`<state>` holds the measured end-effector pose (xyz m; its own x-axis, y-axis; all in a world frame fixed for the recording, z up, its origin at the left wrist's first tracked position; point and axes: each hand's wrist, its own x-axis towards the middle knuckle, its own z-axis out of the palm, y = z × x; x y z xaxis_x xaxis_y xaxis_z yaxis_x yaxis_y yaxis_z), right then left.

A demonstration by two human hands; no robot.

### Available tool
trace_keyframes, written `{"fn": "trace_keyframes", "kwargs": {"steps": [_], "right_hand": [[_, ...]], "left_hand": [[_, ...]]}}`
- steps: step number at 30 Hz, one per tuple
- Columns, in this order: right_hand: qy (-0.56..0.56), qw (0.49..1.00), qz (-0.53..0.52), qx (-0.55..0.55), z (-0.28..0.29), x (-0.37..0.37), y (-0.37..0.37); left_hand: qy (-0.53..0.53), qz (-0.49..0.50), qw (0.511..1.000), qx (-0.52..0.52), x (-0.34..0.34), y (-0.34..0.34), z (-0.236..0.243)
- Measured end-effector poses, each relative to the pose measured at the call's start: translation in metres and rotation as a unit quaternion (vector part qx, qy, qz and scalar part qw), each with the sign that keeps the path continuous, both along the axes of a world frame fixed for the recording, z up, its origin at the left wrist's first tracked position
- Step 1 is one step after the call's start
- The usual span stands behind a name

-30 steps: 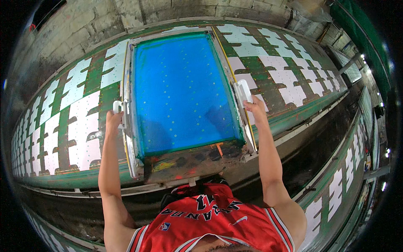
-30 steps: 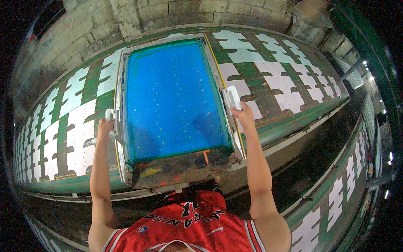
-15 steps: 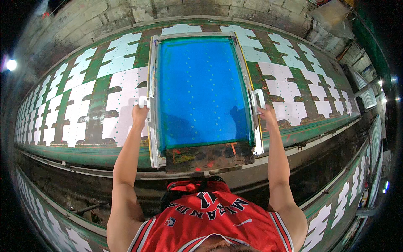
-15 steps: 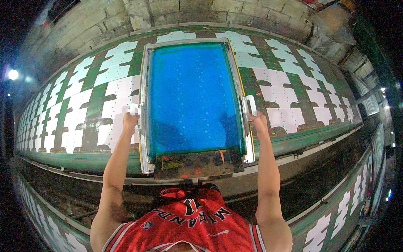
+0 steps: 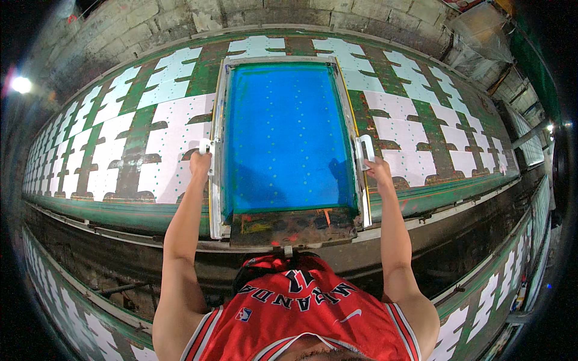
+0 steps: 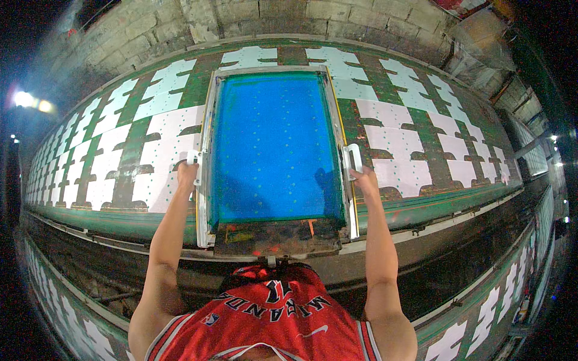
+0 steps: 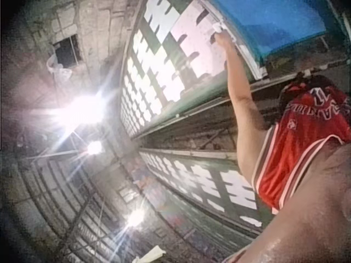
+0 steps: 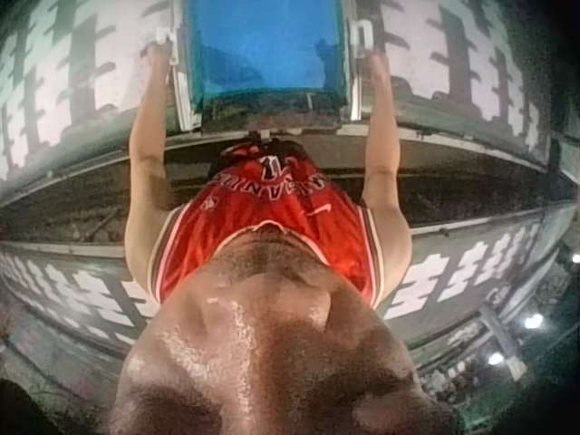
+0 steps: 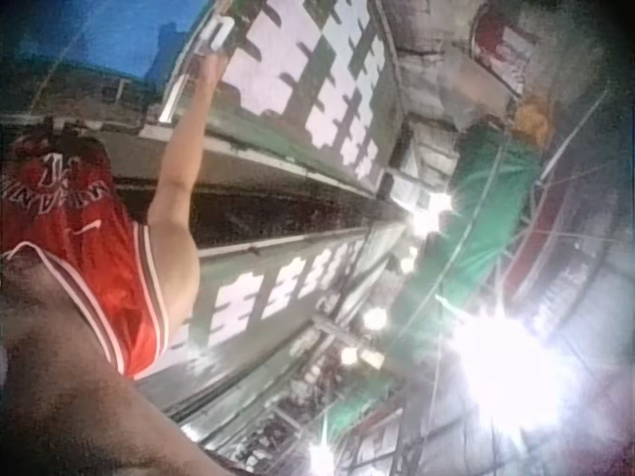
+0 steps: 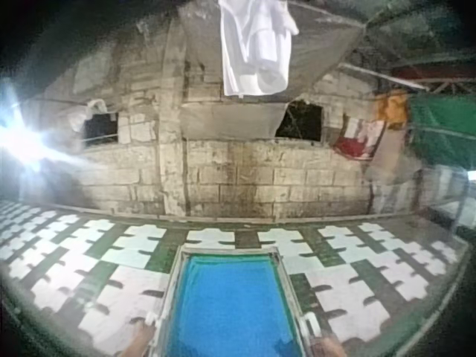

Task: The person performs screen printing by repeatedly pulling a squeegee across a blue screen to transfer ink onto white T-shirts arranged on a green conveyor belt. The person moves the screen to the next shirt after each print and continues the process along the line.

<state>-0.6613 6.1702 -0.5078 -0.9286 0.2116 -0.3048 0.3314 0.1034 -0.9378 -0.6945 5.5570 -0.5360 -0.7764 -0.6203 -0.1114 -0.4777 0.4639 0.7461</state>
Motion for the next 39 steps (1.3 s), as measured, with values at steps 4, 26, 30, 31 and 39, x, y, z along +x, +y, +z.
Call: {"fn": "trace_keyframes", "kwargs": {"steps": [4,26,30,31,39], "right_hand": [[-0.017,1.0,0.007,0.007,-0.003,-0.002,0.012],[0.095,0.938,0.01,0.334,-0.011,0.002,0.012],[0.253,0.866,0.136,0.41,0.019,0.052,-0.044],[0.257,0.878,0.236,0.328,0.027,0.073,-0.061],[0.299,0.64,0.564,0.428,0.052,0.144,-0.112]], "left_hand": [[0.006,-0.021,1.0,-0.02,-0.005,0.008,-0.008],[-0.027,-0.055,0.995,-0.081,-0.009,0.027,-0.038],[-0.023,-0.084,0.996,-0.001,-0.002,0.029,-0.017],[-0.047,-0.102,0.994,0.012,-0.002,0.027,-0.008],[-0.043,-0.146,0.988,-0.039,-0.029,0.027,0.002]]}}
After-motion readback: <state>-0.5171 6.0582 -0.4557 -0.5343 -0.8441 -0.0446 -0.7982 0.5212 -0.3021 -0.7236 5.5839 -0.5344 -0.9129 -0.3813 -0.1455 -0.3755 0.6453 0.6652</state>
